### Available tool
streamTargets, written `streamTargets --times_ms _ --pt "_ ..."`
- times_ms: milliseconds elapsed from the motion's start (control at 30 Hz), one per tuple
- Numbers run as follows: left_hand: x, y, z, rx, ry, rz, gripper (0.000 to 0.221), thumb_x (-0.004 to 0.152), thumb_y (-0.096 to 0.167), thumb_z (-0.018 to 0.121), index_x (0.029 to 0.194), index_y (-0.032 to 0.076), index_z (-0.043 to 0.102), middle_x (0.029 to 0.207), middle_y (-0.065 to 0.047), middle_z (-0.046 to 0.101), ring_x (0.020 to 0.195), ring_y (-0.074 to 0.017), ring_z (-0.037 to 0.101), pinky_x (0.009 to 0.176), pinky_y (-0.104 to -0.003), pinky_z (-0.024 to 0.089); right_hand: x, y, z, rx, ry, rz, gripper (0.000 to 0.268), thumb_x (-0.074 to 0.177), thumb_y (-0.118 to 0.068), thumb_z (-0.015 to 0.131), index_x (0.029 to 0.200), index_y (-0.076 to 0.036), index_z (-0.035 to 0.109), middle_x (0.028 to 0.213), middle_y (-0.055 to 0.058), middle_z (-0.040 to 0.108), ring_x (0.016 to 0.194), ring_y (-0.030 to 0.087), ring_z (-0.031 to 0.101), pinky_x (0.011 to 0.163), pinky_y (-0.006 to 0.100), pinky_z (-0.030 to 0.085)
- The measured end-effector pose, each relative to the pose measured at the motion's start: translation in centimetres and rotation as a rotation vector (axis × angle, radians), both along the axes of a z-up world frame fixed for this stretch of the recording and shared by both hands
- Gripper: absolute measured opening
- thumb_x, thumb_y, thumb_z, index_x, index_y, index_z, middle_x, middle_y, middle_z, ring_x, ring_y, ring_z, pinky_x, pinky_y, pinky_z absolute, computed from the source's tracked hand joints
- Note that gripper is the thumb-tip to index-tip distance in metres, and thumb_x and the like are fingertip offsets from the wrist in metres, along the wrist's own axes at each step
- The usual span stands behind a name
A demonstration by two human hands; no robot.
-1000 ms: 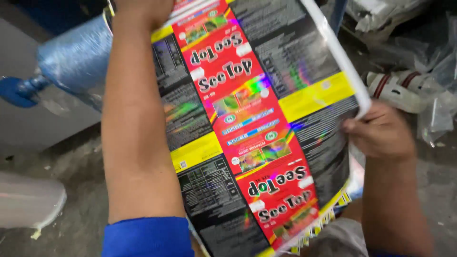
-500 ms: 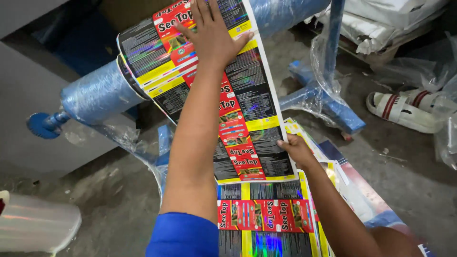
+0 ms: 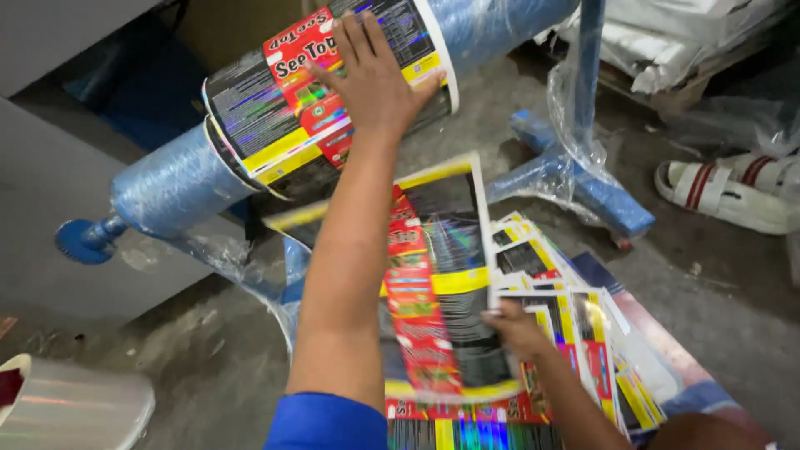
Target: Sorting and stacking printed stickers from a large roll onto the floor.
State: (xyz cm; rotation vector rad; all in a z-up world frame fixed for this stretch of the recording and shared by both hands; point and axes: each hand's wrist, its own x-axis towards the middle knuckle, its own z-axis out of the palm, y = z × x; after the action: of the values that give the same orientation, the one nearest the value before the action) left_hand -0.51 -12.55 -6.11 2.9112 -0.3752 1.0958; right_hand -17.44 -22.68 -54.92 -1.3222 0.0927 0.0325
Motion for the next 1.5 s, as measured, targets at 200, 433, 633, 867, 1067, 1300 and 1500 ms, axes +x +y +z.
streamTargets --times_ms 200,433,633,867,1067,1300,1500 --pt "2.9 7.7 3.6 0.027 0.098 -0.291 0.100 0.094 0.088 0.054 0.160 0.014 0.041 0.170 -0.011 0.040 0.162 -0.0315 0.030 0.136 -0.062 0.025 -3.0 -8.7 4.5 -0.555 0.056 0.247 0.038 0.090 -0.021 0.073 0.123 -0.002 0.074 0.101 0.020 0.074 0.088 0.030 0.073 0.081 0.041 0.055" --pt "1.9 13.8 5.5 -0.074 0.207 0.008 0.098 0.094 0.081 0.036 0.157 0.006 0.032 0.164 -0.015 0.029 0.152 -0.0323 0.024 0.112 -0.079 0.010 12.5 -3.8 7.4 -0.742 -0.403 0.321 0.036 0.101 -0.033 0.069 0.121 -0.004 0.066 0.118 0.015 0.066 0.108 0.027 0.061 0.097 0.039 0.050" --pt "-2.1 13.9 4.4 -0.041 0.180 -0.038 0.093 0.095 0.075 0.041 0.154 0.004 0.037 0.163 -0.016 0.033 0.151 -0.0329 0.028 0.111 -0.076 0.019 17.1 -4.9 31.2 0.656 -0.381 0.183 0.047 0.102 -0.052 0.050 0.124 -0.013 0.060 0.111 0.005 0.070 0.114 0.025 0.070 0.091 0.047 0.060" --pt "-1.5 14.8 0.8 0.126 0.059 -0.018 0.081 0.106 0.065 0.040 0.155 -0.001 0.042 0.163 -0.020 0.039 0.150 -0.0388 0.034 0.119 -0.066 0.024 15.9 -4.1 29.4 0.354 -0.405 -0.190 0.012 0.100 -0.019 0.068 0.107 -0.010 0.064 0.092 0.001 0.070 0.082 0.016 0.067 0.075 0.037 0.057" --pt "2.1 15.1 2.0 0.036 0.029 -0.071 0.078 0.104 0.061 0.039 0.155 0.002 0.037 0.162 -0.016 0.036 0.150 -0.0365 0.029 0.115 -0.068 0.019 6.1 -4.8 23.0 0.231 -0.342 -0.216 0.016 0.103 -0.014 0.065 0.110 -0.001 0.062 0.092 0.005 0.065 0.080 0.016 0.064 0.072 0.033 0.056" --pt "5.2 16.7 3.9 0.002 0.131 -0.028 0.078 0.101 0.062 0.039 0.156 0.006 0.036 0.164 -0.012 0.034 0.151 -0.0325 0.030 0.114 -0.072 0.021 -0.3 -9.8 14.5 0.266 -0.175 0.127 0.032 0.091 -0.011 0.069 0.121 -0.001 0.060 0.103 0.007 0.070 0.091 0.019 0.068 0.082 0.038 0.057" --pt "3.3 16.0 4.5 -0.015 0.237 0.026 0.078 0.102 0.064 0.038 0.158 0.010 0.034 0.166 -0.009 0.031 0.152 -0.0308 0.028 0.112 -0.079 0.019 7.0 -9.0 18.3 -0.139 -0.200 0.217 0.039 0.090 -0.017 0.076 0.124 -0.001 0.066 0.110 0.005 0.073 0.099 0.015 0.067 0.091 0.034 0.052"
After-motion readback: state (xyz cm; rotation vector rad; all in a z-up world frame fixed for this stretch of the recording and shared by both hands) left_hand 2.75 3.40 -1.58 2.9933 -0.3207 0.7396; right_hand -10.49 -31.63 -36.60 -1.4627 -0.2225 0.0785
